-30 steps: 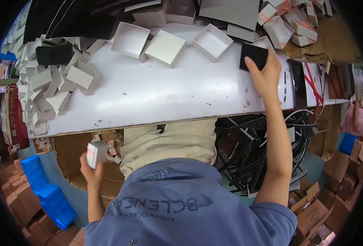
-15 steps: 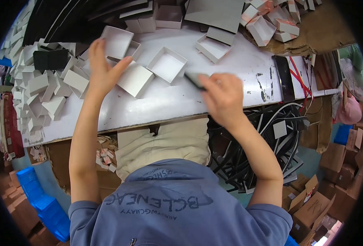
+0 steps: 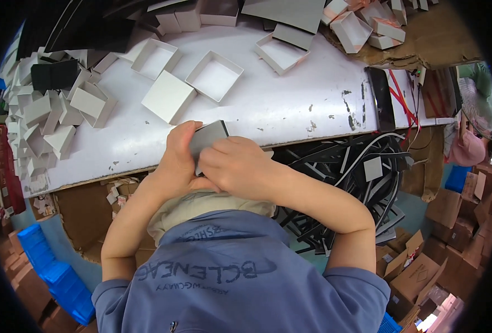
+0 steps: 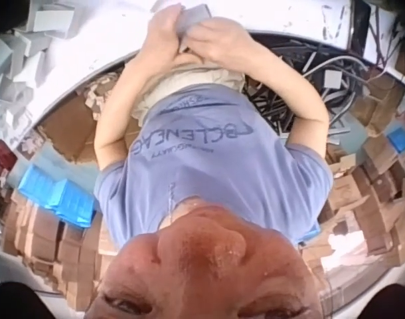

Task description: The person is assembling and packaging small gift boxes with decorative ribbons and internal inserts.

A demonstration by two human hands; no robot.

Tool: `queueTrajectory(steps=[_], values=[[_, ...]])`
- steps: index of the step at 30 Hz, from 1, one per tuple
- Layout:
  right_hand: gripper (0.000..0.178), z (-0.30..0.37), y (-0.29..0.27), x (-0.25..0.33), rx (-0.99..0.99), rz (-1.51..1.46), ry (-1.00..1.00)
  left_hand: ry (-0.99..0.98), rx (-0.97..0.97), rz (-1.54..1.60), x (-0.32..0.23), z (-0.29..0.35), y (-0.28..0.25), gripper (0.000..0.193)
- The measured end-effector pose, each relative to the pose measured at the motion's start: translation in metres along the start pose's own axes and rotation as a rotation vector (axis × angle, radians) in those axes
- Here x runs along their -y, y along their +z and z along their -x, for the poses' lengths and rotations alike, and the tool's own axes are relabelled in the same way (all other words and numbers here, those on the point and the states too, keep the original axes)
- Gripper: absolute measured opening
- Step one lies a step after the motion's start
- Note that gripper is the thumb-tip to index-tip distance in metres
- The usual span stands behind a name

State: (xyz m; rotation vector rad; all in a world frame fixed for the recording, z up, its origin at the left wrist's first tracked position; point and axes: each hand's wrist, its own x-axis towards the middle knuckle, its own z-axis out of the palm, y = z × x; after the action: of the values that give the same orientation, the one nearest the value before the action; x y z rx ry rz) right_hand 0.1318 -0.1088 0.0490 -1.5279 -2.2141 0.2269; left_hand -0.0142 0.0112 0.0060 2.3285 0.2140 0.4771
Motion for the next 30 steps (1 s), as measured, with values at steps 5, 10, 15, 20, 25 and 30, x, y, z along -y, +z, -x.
queueTrajectory(steps=[5,10,15,20,25,30], values=[[0.020,-0.002,-0.030,-0.060,-0.324,0.020,0.244,0.196,0.024,-0.308,0.011,0.021,-0.029,0.061],[0.024,0.031,-0.033,-0.096,-0.309,0.492,0.396,0.116,0.172,-0.339,-0.002,0.021,-0.047,0.047],[0.023,0.013,-0.032,-0.033,-0.632,-1.224,0.880,0.087,0.065,-0.077,0.011,0.021,-0.025,0.067],[0.025,-0.013,0.003,-0.024,-0.227,-0.615,0.718,0.210,-0.119,0.357,0.025,0.001,-0.003,0.106],[0.053,-0.006,-0.001,-0.008,-0.083,-0.181,0.458,0.114,0.084,0.106,0.013,-0.002,-0.017,0.094],[0.102,0.009,-0.001,-0.010,0.036,-0.061,0.247,0.122,0.097,-0.028,0.008,0.002,-0.017,0.082]])
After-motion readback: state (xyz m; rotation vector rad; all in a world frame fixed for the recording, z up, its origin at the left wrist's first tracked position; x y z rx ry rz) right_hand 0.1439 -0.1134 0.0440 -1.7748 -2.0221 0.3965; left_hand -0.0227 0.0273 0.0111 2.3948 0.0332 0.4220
